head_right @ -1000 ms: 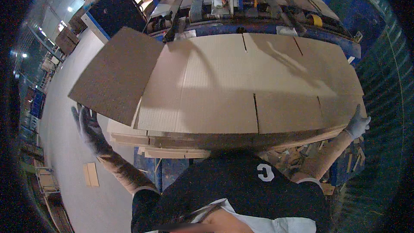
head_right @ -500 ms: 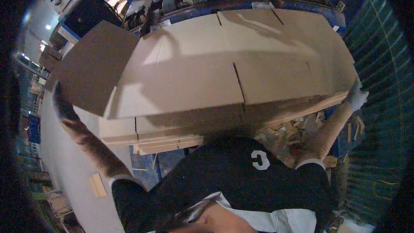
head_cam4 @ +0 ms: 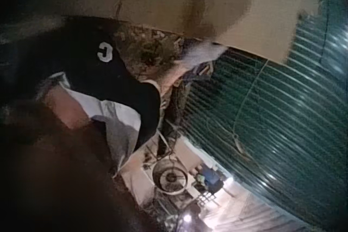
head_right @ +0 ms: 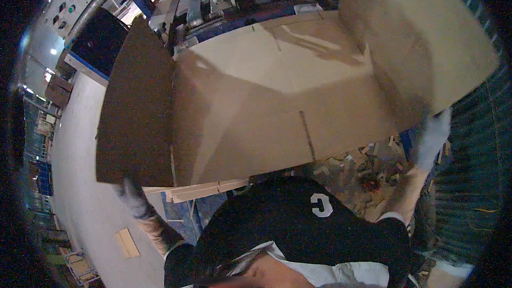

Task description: The person repeatedly picks up flat cardboard sheets from a conveyor and stacks them on a growing pile. The hands align each sheet and place it on top of the previous ones, maintaining a neat stack throughout the clip.

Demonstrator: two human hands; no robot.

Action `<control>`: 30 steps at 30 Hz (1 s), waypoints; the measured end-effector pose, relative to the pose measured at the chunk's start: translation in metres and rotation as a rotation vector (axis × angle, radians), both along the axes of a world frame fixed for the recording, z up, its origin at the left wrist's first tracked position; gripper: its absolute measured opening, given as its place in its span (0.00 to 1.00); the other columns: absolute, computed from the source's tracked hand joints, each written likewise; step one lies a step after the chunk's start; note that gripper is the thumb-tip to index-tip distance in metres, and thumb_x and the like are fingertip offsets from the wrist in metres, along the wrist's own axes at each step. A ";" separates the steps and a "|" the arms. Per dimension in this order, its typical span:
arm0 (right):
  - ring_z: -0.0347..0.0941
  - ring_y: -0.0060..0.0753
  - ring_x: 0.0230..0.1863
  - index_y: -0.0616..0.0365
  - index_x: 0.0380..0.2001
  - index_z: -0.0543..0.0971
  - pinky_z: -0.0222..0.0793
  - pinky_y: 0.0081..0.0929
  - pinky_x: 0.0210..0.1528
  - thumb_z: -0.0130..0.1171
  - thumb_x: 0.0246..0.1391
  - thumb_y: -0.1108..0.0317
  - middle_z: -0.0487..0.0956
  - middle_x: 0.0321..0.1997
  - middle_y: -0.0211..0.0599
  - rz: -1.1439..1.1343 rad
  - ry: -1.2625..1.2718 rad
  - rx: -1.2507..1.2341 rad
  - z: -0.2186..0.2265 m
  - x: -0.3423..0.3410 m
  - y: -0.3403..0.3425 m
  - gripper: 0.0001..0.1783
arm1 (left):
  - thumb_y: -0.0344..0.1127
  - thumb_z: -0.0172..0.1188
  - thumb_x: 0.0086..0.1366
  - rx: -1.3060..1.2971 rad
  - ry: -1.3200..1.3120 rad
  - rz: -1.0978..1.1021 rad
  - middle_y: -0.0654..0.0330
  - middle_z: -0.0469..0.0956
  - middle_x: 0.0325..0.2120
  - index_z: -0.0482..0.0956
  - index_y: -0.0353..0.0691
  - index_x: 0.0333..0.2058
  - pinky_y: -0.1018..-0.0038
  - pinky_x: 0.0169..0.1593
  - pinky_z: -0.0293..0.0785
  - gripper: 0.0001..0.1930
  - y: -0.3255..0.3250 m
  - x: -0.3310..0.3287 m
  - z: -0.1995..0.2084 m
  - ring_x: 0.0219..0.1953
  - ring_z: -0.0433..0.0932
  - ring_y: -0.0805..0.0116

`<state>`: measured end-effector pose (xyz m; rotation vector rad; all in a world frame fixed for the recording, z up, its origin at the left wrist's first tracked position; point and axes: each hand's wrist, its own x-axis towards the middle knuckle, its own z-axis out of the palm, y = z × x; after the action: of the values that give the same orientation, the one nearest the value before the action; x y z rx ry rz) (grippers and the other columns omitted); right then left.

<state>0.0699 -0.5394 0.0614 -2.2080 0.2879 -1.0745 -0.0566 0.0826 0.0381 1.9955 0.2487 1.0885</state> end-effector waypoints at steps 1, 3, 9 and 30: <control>0.70 0.36 0.54 0.61 0.55 0.71 0.66 0.34 0.53 0.50 0.55 0.73 0.74 0.54 0.44 -0.001 0.048 -0.148 -0.016 -0.013 0.024 0.22 | 0.25 0.53 0.61 -0.037 0.054 0.014 0.52 0.73 0.51 0.72 0.31 0.52 0.67 0.56 0.65 0.19 -0.022 -0.006 -0.009 0.51 0.71 0.63; 0.71 0.44 0.53 0.57 0.49 0.76 0.67 0.37 0.53 0.55 0.48 0.75 0.77 0.52 0.42 0.323 -0.032 -0.287 -0.048 -0.021 0.061 0.22 | 0.24 0.53 0.60 -0.068 0.075 -0.281 0.49 0.73 0.52 0.72 0.31 0.52 0.67 0.57 0.65 0.19 -0.059 -0.002 -0.018 0.52 0.72 0.60; 0.67 0.46 0.59 0.53 0.42 0.77 0.59 0.44 0.63 0.58 0.41 0.78 0.77 0.52 0.38 0.841 0.144 -0.640 -0.072 -0.016 0.093 0.20 | 0.24 0.50 0.55 0.943 0.589 -0.476 0.47 0.61 0.61 0.65 0.38 0.58 0.50 0.66 0.50 0.28 -0.116 0.060 -0.029 0.64 0.58 0.46; 0.58 0.52 0.64 0.57 0.59 0.68 0.53 0.41 0.66 0.59 0.39 0.31 0.67 0.61 0.47 0.783 0.280 -0.832 -0.072 0.235 0.109 0.50 | 0.35 0.62 0.53 0.904 0.290 -0.330 0.47 0.60 0.62 0.59 0.41 0.62 0.53 0.65 0.51 0.37 -0.038 0.264 -0.053 0.64 0.58 0.47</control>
<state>0.3053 -0.4300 -0.0105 -2.7697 -1.0097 -0.4546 0.2073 0.0444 -0.0149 2.8560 -0.5070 0.7402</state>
